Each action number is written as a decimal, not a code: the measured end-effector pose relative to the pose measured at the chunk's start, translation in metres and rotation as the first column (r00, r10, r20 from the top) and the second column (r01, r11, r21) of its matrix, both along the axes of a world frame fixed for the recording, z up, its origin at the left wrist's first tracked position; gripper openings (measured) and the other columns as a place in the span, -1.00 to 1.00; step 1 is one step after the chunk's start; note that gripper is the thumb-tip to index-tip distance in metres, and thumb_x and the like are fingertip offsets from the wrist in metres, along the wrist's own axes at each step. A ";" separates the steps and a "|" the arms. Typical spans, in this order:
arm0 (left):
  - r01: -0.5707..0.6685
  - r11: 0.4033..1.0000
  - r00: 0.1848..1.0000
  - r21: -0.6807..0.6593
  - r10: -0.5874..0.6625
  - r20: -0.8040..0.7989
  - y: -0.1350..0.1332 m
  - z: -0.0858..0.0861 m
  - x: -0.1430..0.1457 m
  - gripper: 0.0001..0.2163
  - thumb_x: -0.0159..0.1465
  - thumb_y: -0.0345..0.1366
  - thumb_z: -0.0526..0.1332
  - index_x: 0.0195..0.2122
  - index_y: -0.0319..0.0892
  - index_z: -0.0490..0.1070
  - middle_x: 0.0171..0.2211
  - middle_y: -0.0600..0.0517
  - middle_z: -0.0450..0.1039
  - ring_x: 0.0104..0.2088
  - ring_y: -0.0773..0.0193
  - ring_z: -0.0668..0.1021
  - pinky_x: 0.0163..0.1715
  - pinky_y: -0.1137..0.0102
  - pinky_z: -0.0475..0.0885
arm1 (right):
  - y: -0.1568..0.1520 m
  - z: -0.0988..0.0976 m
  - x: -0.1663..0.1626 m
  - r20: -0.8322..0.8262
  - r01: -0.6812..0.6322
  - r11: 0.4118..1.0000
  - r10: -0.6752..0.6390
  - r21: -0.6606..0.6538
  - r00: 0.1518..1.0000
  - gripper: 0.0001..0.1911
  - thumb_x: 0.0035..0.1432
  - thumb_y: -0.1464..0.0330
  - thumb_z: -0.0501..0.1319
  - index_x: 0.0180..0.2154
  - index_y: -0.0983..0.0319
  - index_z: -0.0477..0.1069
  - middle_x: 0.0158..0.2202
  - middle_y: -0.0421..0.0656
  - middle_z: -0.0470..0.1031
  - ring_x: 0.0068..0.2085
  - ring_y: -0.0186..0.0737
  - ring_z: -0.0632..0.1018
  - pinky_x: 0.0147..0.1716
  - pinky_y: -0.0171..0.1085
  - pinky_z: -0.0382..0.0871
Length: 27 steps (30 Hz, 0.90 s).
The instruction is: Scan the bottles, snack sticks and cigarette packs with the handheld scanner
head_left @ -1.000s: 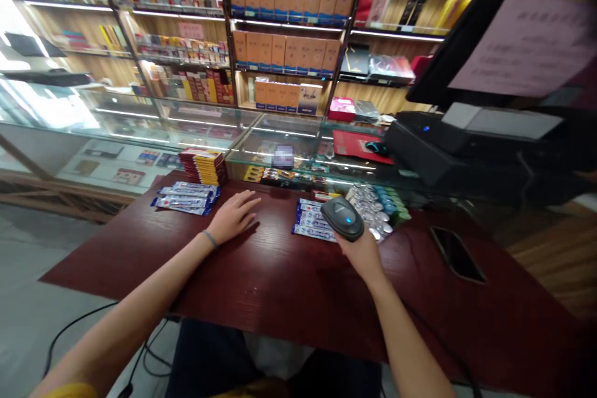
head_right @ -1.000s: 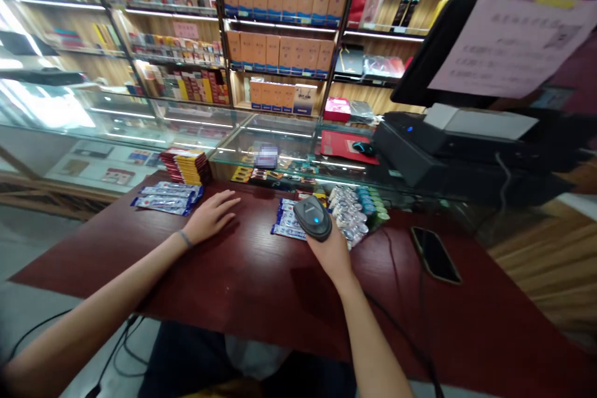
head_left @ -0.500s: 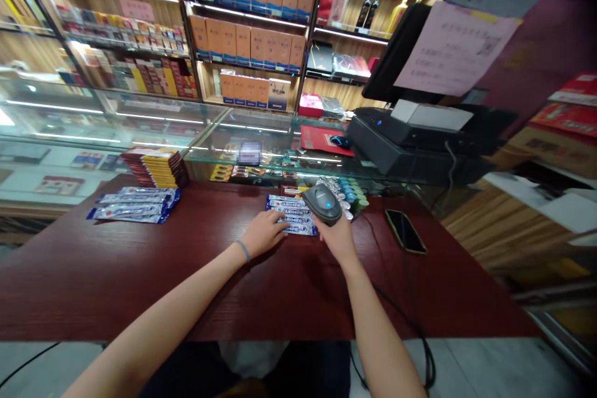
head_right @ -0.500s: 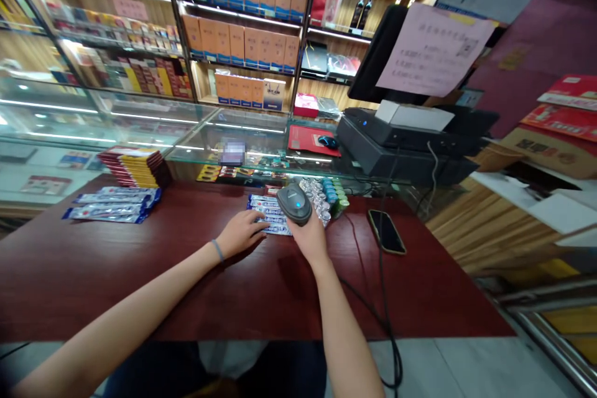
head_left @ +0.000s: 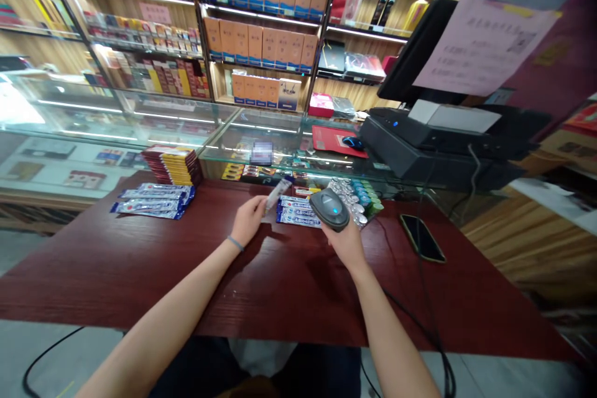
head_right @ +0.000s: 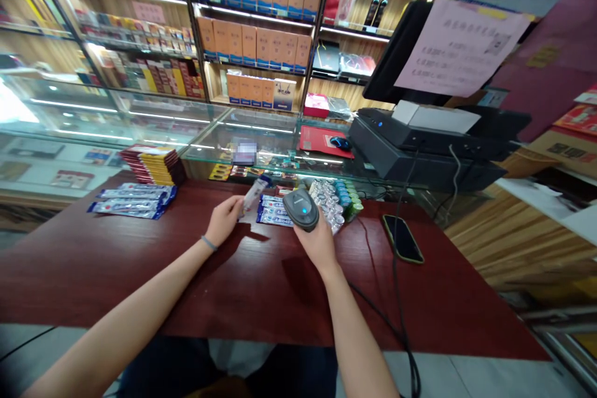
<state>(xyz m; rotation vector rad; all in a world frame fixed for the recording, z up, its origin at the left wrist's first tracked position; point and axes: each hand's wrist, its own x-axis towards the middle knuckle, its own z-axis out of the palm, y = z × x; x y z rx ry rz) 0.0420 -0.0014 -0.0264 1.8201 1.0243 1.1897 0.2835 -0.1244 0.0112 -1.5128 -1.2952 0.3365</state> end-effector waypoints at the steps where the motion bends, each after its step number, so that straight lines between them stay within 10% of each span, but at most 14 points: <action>1: 0.002 0.988 0.994 -0.155 0.014 0.107 0.006 0.001 -0.005 -0.69 0.41 -0.06 0.13 -0.13 -0.18 0.53 -0.25 -0.06 0.60 -0.24 0.14 0.65 -0.24 0.32 0.54 | 0.000 -0.002 0.000 0.002 -0.004 1.000 0.004 -0.006 1.000 -0.46 0.05 0.25 0.34 0.08 0.24 0.39 -0.12 -0.02 0.64 -0.07 0.02 0.65 -0.06 -0.09 0.53; 4: 0.194 0.826 0.932 -0.529 0.013 0.362 0.020 0.004 -0.017 -0.69 0.32 -0.06 0.27 -0.11 -0.22 0.51 -0.23 -0.10 0.60 -0.33 0.14 0.67 -0.39 0.33 0.58 | 0.000 -0.007 -0.003 0.028 -0.055 0.996 0.057 -0.075 0.998 -0.49 0.04 0.23 0.33 0.05 0.19 0.37 -0.19 -0.08 0.64 -0.16 -0.02 0.66 -0.13 -0.12 0.52; 8: 0.346 0.677 0.882 -0.650 0.001 0.471 0.024 0.008 -0.026 -0.70 0.25 -0.17 0.36 -0.09 -0.25 0.52 -0.16 -0.17 0.61 -0.27 0.10 0.68 -0.39 0.31 0.62 | -0.004 -0.004 -0.011 0.110 -0.111 0.974 0.134 -0.197 0.985 -0.50 0.05 0.25 0.32 0.04 0.12 0.33 -0.19 -0.13 0.64 -0.15 0.01 0.66 -0.14 -0.11 0.51; 27: 0.386 0.702 0.831 -0.598 0.016 0.556 0.025 0.008 -0.030 -0.66 0.25 -0.14 0.39 -0.06 -0.25 0.49 -0.03 -0.23 0.58 -0.21 0.12 0.68 -0.34 0.30 0.64 | -0.005 -0.004 -0.012 0.157 -0.172 0.937 0.228 -0.305 0.961 -0.46 0.03 0.23 0.30 0.07 0.15 0.30 -0.17 -0.04 0.65 -0.11 0.09 0.66 -0.13 -0.07 0.49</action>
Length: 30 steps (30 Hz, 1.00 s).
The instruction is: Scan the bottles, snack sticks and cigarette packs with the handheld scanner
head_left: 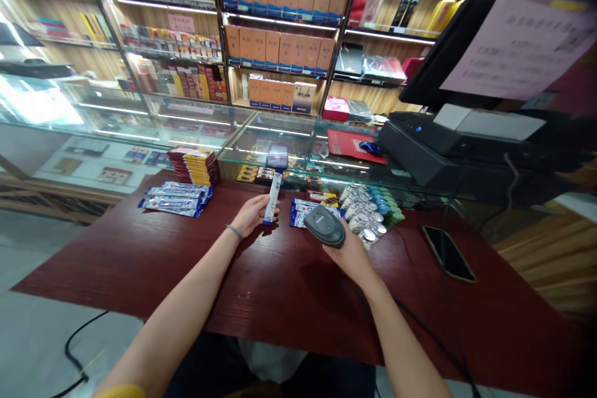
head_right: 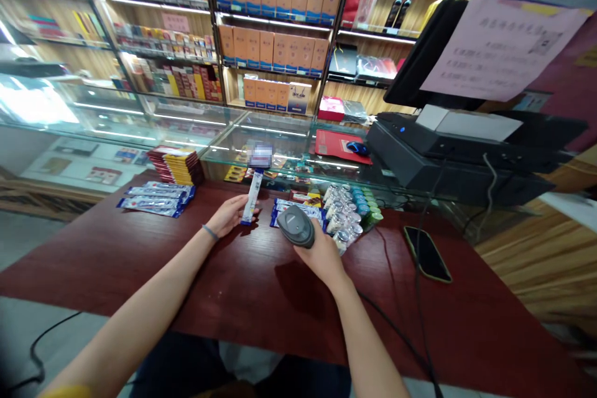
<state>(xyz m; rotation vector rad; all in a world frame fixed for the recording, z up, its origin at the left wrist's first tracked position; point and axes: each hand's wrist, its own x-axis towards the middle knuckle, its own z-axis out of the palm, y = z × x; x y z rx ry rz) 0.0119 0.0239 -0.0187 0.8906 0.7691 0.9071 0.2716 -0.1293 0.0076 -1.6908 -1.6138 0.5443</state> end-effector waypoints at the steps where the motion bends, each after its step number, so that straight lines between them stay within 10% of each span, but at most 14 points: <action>1: -0.042 0.999 0.999 0.017 0.042 0.011 0.001 0.003 0.000 -0.65 0.24 -0.14 0.40 -0.05 -0.24 0.48 -0.03 -0.22 0.57 -0.21 0.13 0.68 -0.33 0.31 0.63 | 0.000 0.000 0.000 -0.006 0.004 1.000 -0.004 0.001 1.000 -0.46 0.03 0.23 0.30 0.07 0.15 0.30 -0.17 -0.05 0.65 -0.11 0.08 0.66 -0.13 -0.08 0.49; 5: -0.292 0.942 0.956 0.164 0.294 0.013 0.010 0.021 -0.008 -0.55 0.21 -0.10 0.42 0.04 -0.20 0.43 -0.05 -0.16 0.57 -0.20 0.14 0.68 -0.37 0.37 0.59 | 0.001 -0.001 -0.001 -0.040 0.037 0.999 -0.037 0.008 0.999 -0.49 0.03 0.21 0.30 0.04 0.13 0.33 -0.21 -0.08 0.65 -0.10 0.08 0.66 -0.15 -0.11 0.49; 11: -0.478 0.692 0.777 0.541 0.620 -0.107 0.019 0.036 -0.063 -0.49 0.21 -0.04 0.37 0.12 -0.17 0.42 -0.12 -0.08 0.58 -0.18 0.16 0.67 -0.28 0.38 0.58 | 0.000 -0.001 -0.003 -0.010 0.086 0.996 -0.086 0.028 0.996 -0.53 0.03 0.19 0.27 0.00 0.11 0.34 -0.26 -0.11 0.64 -0.12 0.08 0.66 -0.16 -0.10 0.47; 20: 0.155 0.491 0.366 0.857 0.777 -0.511 -0.002 0.022 -0.215 -0.66 0.35 -0.11 0.23 0.11 -0.04 0.48 0.08 -0.08 0.54 0.09 0.06 0.56 0.14 0.21 0.44 | -0.001 -0.006 -0.004 0.029 0.102 0.994 -0.103 0.038 0.994 -0.47 0.04 0.15 0.25 0.07 0.09 0.34 -0.26 -0.10 0.65 -0.16 0.10 0.67 -0.22 -0.13 0.46; 30: 0.534 0.516 0.137 0.670 0.729 -0.670 -0.003 -0.001 -0.295 -0.69 0.39 -0.18 0.12 0.09 0.01 0.53 0.14 -0.07 0.51 0.03 0.07 0.60 0.08 0.22 0.48 | -0.005 -0.007 -0.023 0.209 0.025 0.999 -0.031 0.028 0.977 -0.57 0.11 0.12 0.20 0.02 0.07 0.34 -0.38 -0.14 0.63 -0.29 0.14 0.69 -0.40 -0.20 0.38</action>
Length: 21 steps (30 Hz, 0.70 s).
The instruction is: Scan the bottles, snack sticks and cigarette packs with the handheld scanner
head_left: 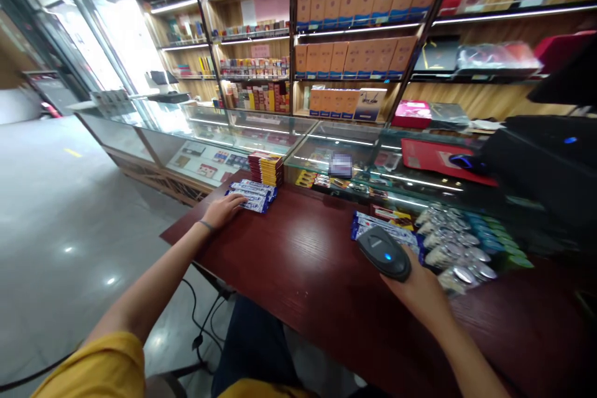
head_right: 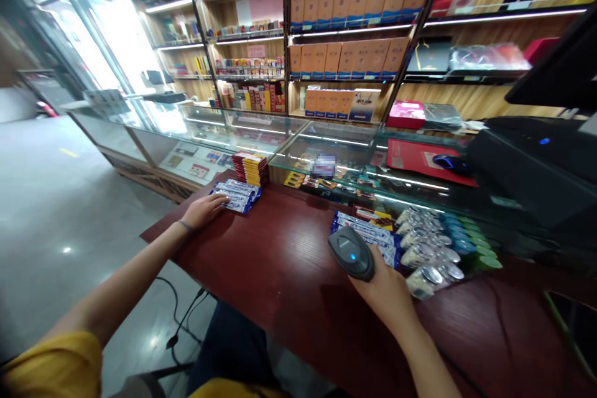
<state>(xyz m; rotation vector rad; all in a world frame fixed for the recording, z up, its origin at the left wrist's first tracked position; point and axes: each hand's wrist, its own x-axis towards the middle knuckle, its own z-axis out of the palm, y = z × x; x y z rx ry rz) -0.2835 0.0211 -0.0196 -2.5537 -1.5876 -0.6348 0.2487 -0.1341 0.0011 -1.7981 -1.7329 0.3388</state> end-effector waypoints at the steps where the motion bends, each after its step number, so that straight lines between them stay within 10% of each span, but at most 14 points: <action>1: 0.000 1.000 1.000 -0.007 0.000 0.002 0.002 -0.001 -0.002 -0.69 0.39 -0.18 0.12 0.08 0.00 0.54 0.14 -0.08 0.51 0.04 0.07 0.59 0.09 0.22 0.47 | 0.000 -0.001 -0.001 0.029 -0.002 1.000 0.002 -0.001 1.000 -0.58 0.11 0.12 0.21 0.00 0.06 0.35 -0.41 -0.15 0.62 -0.33 0.13 0.68 -0.42 -0.20 0.36; 14: 0.009 0.999 0.997 -0.045 -0.006 0.080 0.004 -0.005 0.004 -0.68 0.36 -0.18 0.13 0.05 -0.03 0.55 0.13 -0.10 0.48 0.09 0.09 0.55 0.17 0.19 0.43 | 0.002 -0.005 -0.004 0.100 -0.036 0.999 0.032 0.037 0.994 -0.60 0.07 0.16 0.26 -0.02 0.03 0.38 -0.43 -0.19 0.63 -0.40 0.10 0.67 -0.48 -0.21 0.32; 21: 0.070 0.996 0.991 0.060 -0.076 0.108 0.006 -0.001 0.061 -0.63 0.42 -0.13 0.09 0.18 -0.05 0.46 0.18 -0.12 0.44 0.16 0.02 0.50 0.21 0.11 0.40 | 0.001 0.000 -0.006 0.069 -0.002 1.000 0.001 0.017 0.998 -0.59 0.11 0.19 0.22 0.01 0.07 0.32 -0.37 -0.14 0.64 -0.32 0.10 0.69 -0.42 -0.21 0.34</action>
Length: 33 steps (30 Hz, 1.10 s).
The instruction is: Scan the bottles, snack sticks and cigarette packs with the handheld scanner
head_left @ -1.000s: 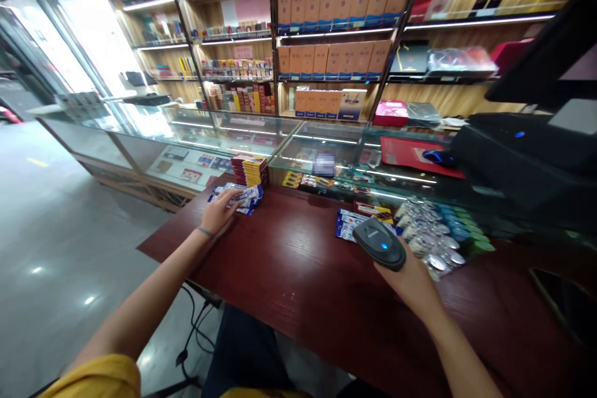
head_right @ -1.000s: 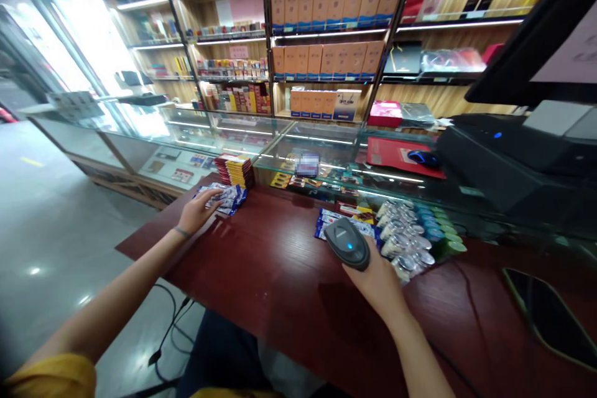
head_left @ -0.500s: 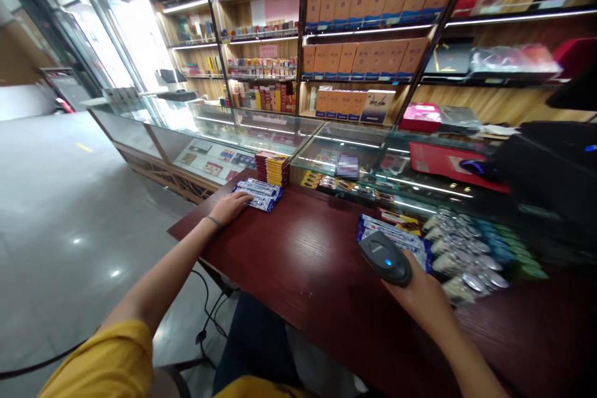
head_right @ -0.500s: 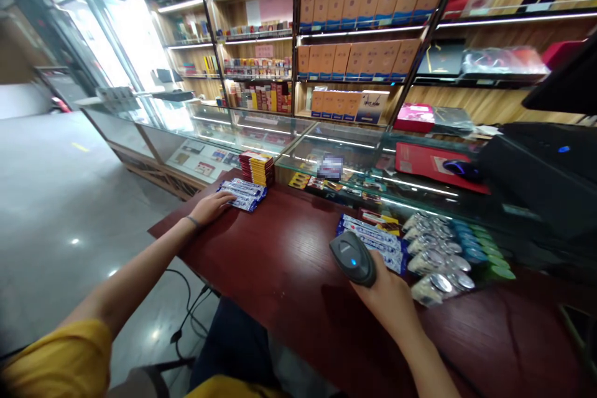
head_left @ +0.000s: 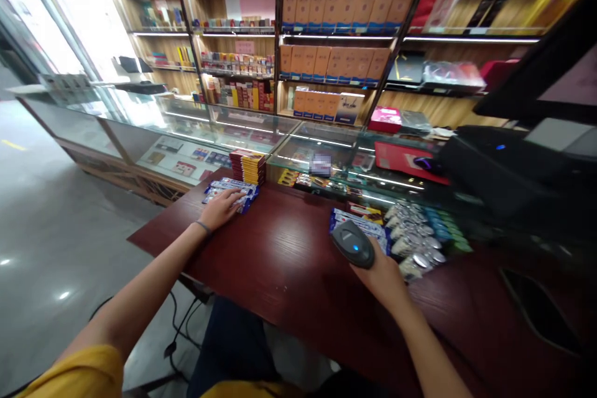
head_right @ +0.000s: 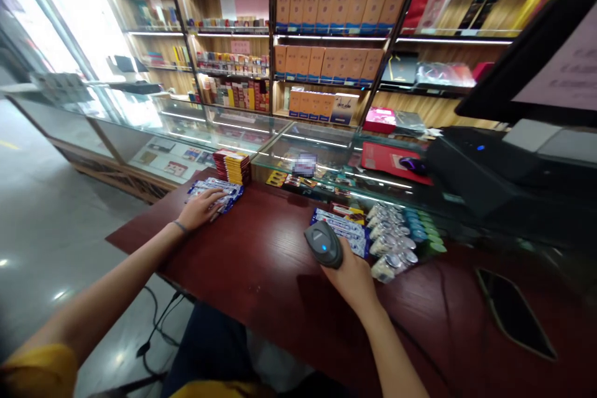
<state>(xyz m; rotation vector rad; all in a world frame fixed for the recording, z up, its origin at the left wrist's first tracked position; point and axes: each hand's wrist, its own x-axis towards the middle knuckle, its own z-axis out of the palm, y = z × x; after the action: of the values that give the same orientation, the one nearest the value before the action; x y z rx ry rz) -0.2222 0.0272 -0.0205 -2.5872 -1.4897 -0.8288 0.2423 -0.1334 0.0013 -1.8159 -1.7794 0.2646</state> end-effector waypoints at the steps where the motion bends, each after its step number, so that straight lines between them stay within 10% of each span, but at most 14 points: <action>1: 0.023 1.000 0.999 0.013 -0.024 0.024 0.001 0.001 0.015 -0.63 0.43 -0.13 0.08 0.18 -0.05 0.46 0.19 -0.12 0.43 0.17 0.02 0.49 0.21 0.11 0.40 | 0.000 0.001 0.000 -0.015 0.009 1.000 -0.009 0.005 1.000 -0.60 0.11 0.19 0.22 0.01 0.07 0.32 -0.35 -0.13 0.64 -0.30 0.10 0.69 -0.41 -0.21 0.34; 18: 0.448 0.881 0.863 0.151 -0.470 0.183 -0.025 -0.009 0.291 -0.69 0.42 -0.29 0.16 0.16 -0.09 0.46 0.13 -0.15 0.47 0.13 0.06 0.52 0.12 0.13 0.49 | 0.010 0.010 0.033 -0.434 0.246 0.951 -0.143 0.190 0.890 -0.48 0.04 0.20 0.31 0.05 0.19 0.39 -0.21 -0.05 0.66 -0.08 0.08 0.66 -0.15 -0.09 0.53; 33: 0.537 0.844 0.835 -0.013 -0.533 -0.132 -0.044 -0.021 0.347 -0.75 0.40 -0.22 0.22 0.04 -0.09 0.56 -0.06 -0.11 0.53 -0.03 0.03 0.52 -0.05 0.17 0.42 | 0.010 0.015 0.046 -0.492 0.372 0.911 -0.246 0.177 0.835 -0.46 0.09 0.16 0.31 0.08 0.23 0.40 -0.32 -0.09 0.64 -0.28 0.01 0.66 -0.40 -0.17 0.52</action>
<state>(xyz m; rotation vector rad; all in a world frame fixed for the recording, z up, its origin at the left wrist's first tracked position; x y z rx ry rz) 0.1249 -0.0167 -0.0419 -3.0119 -0.7050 -0.6765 0.2886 -0.1235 0.0162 -1.6451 -1.1094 0.2826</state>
